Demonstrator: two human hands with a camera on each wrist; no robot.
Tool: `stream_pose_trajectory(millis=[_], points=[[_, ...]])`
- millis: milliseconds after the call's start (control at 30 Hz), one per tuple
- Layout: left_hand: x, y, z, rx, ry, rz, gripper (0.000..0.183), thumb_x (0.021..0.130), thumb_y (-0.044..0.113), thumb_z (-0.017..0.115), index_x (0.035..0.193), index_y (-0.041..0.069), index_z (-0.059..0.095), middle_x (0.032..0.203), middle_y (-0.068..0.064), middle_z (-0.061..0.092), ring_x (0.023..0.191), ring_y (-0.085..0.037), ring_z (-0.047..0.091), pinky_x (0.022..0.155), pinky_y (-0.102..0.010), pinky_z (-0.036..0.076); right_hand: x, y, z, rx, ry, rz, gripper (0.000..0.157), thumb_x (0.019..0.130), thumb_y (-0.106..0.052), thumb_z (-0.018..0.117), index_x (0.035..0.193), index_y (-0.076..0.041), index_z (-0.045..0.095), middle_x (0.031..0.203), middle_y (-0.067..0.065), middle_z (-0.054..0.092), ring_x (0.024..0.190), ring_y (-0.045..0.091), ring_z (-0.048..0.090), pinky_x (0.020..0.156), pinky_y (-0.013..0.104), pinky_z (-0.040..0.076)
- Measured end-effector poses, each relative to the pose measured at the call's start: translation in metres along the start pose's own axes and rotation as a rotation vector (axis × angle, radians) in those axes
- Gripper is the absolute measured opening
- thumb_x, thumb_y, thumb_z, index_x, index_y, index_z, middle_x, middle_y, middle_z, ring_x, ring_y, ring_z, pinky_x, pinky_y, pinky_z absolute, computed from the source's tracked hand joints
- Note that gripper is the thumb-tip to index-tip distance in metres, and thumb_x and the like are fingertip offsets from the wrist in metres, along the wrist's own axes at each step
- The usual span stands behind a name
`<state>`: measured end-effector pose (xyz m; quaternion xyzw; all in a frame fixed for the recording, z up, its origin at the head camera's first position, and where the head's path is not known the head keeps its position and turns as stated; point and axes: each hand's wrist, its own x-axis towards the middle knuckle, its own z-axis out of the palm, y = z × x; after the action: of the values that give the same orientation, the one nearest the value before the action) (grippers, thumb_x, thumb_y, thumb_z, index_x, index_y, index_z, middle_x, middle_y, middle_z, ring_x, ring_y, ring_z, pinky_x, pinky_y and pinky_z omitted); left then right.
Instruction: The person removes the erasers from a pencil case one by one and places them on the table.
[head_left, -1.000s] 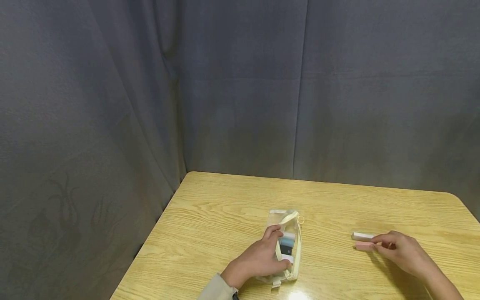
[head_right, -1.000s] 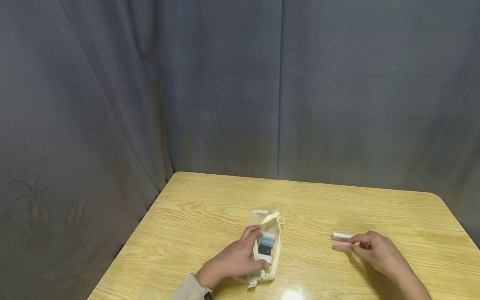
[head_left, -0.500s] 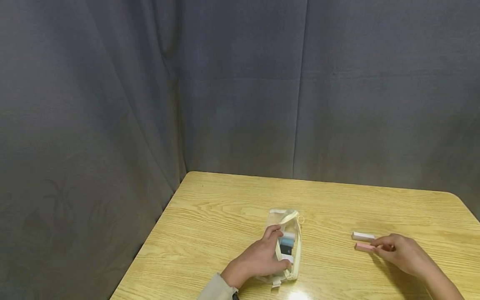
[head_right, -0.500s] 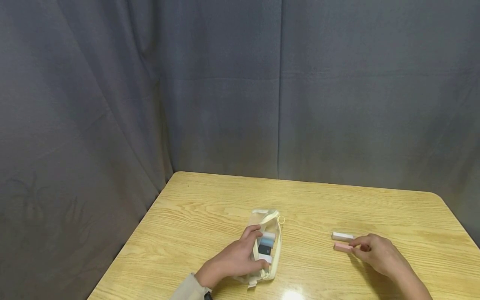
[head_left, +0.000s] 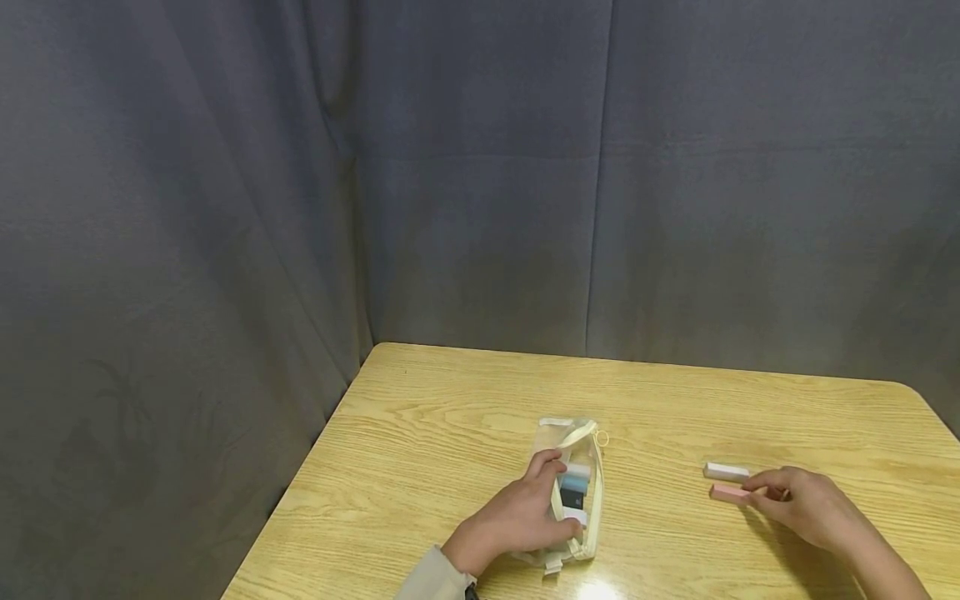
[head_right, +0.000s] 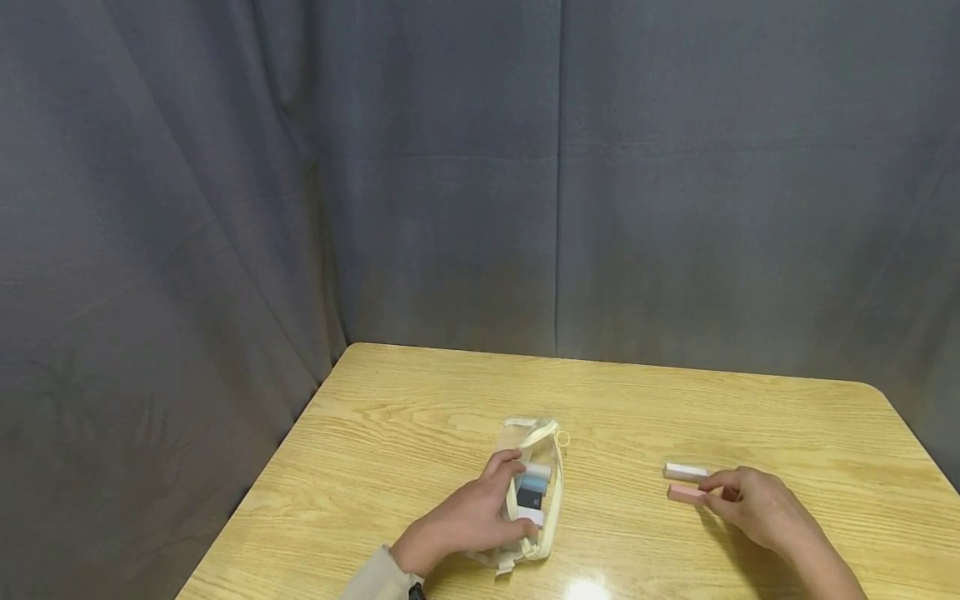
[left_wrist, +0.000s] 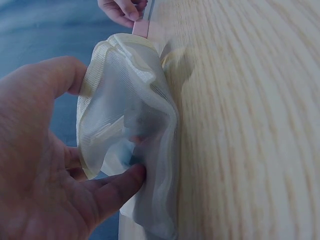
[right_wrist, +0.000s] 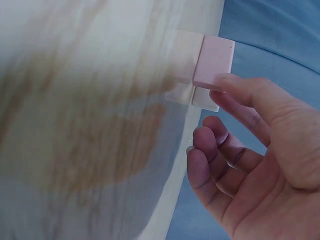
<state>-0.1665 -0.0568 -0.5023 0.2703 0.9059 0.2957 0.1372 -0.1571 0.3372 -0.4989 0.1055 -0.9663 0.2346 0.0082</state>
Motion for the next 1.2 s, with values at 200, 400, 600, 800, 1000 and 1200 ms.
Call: stream_pose_trajectory(millis=[200,400,600,800,1000,1200], points=[[-0.001,0.0,0.0,-0.009,-0.008,-0.003,0.077,0.083,0.047,0.059,0.144,0.013,0.028,0.153,0.009,0.006,0.047,-0.006,0.046,0.044,-0.023,0.043,0.001,-0.004,-0.003,-0.031,0.026,-0.013,0.021,0.082,-0.031,0.07,0.096,-0.015,0.071,0.069,-0.009,0.052,0.058,0.0,0.04,0.049,0.021,0.034],[-0.001,0.001,-0.001,-0.013,-0.016,-0.011,0.076,0.083,0.048,0.059,0.144,0.014,0.028,0.153,0.011,0.005,0.046,-0.007,0.044,0.043,-0.023,0.042,0.002,-0.012,-0.006,-0.029,0.022,-0.019,0.019,0.084,-0.029,0.069,0.098,-0.015,0.07,0.068,-0.008,0.051,0.056,0.001,0.039,0.049,0.022,0.033],[-0.001,0.001,-0.001,-0.006,-0.016,-0.005,0.077,0.083,0.048,0.059,0.143,0.013,0.028,0.153,0.01,0.006,0.047,-0.006,0.045,0.043,-0.023,0.042,0.003,-0.022,-0.01,-0.026,0.031,-0.027,0.023,0.085,-0.031,0.067,0.1,-0.014,0.07,0.069,-0.009,0.052,0.056,0.001,0.04,0.049,0.022,0.033],[-0.001,0.001,-0.001,-0.002,-0.018,-0.003,0.076,0.083,0.048,0.059,0.143,0.013,0.028,0.153,0.011,0.006,0.048,-0.006,0.045,0.043,-0.023,0.042,0.006,-0.032,-0.011,0.01,0.064,-0.04,0.033,0.082,-0.035,0.069,0.105,-0.011,0.067,0.069,-0.008,0.055,0.057,0.002,0.044,0.05,0.022,0.036],[-0.001,0.001,-0.001,-0.005,-0.012,0.002,0.075,0.083,0.047,0.059,0.143,0.013,0.028,0.152,0.011,0.006,0.049,-0.005,0.046,0.044,-0.023,0.042,0.011,-0.044,-0.01,0.059,0.041,-0.024,0.05,0.079,-0.044,0.07,0.115,-0.01,0.062,0.074,-0.007,0.056,0.058,0.003,0.046,0.048,0.022,0.037],[0.0,0.001,-0.002,0.003,-0.013,0.007,0.076,0.083,0.047,0.059,0.144,0.013,0.028,0.153,0.01,0.007,0.052,-0.004,0.048,0.045,-0.022,0.042,0.015,-0.054,-0.009,0.109,-0.016,-0.027,0.045,0.088,-0.038,0.063,0.121,-0.008,0.057,0.075,-0.006,0.059,0.059,0.004,0.055,0.053,0.022,0.04]])
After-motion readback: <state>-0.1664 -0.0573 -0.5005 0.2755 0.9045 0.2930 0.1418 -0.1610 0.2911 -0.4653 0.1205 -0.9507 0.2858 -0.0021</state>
